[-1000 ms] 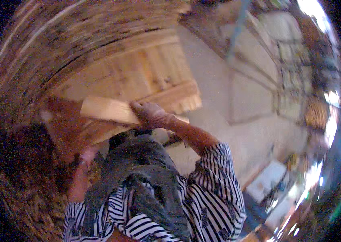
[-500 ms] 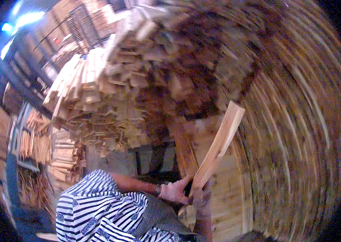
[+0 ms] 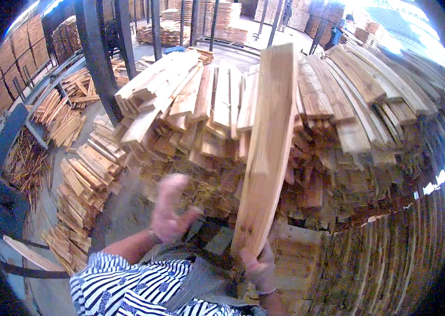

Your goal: The person repeatedly picks up bundles of wooden planks from a large pile and stacks them onto a pallet. They use both hands to lift, align, and place the wood pieces in an organized manner.

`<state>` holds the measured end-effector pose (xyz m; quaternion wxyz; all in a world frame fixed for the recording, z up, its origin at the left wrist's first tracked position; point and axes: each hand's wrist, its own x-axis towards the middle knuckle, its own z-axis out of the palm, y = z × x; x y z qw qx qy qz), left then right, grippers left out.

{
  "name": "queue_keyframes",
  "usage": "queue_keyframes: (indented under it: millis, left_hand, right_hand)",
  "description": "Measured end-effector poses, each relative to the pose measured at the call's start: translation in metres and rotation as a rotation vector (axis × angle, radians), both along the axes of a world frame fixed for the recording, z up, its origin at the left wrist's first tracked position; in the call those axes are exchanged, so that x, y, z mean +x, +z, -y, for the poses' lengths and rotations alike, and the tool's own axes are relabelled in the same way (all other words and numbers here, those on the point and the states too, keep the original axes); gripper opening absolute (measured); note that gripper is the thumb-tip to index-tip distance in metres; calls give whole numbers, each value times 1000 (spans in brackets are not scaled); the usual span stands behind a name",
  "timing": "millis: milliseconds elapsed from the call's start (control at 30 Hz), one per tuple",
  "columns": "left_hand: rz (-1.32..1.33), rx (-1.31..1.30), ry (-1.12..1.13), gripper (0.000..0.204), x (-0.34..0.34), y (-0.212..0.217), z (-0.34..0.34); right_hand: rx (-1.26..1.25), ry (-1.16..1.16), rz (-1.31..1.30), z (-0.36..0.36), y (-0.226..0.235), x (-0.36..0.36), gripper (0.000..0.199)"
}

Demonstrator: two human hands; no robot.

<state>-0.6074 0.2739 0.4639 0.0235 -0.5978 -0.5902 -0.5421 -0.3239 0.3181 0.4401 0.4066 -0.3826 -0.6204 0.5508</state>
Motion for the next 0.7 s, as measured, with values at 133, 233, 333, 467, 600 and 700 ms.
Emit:
queue_keyframes:
  millis: [133,233,333,467,600,700]
  left_hand:
    - [-88,20,680,78,-147,-31,14]
    - [352,150,583,78,-235,-37,7]
    - [463,53,593,81,-302,-35,-22]
    - [514,-9,546,88,-328,-36,-74]
    - [591,17,347,89,-317,-31,-115]
    - [705,-16,318,91,-345,-59,-123]
  right_hand:
    - [-274,160,-195,-59,75,-113,54]
    - [-372,376,-353,-109,109,-201,59]
    - [-489,450,-408,-151,145,-279,51]
    - [-420,753,-790,-212,133,-401,34]
    - [-319,447,-179,-243,93,-503,46]
    - [-94,395,138,-230,107,-538,78]
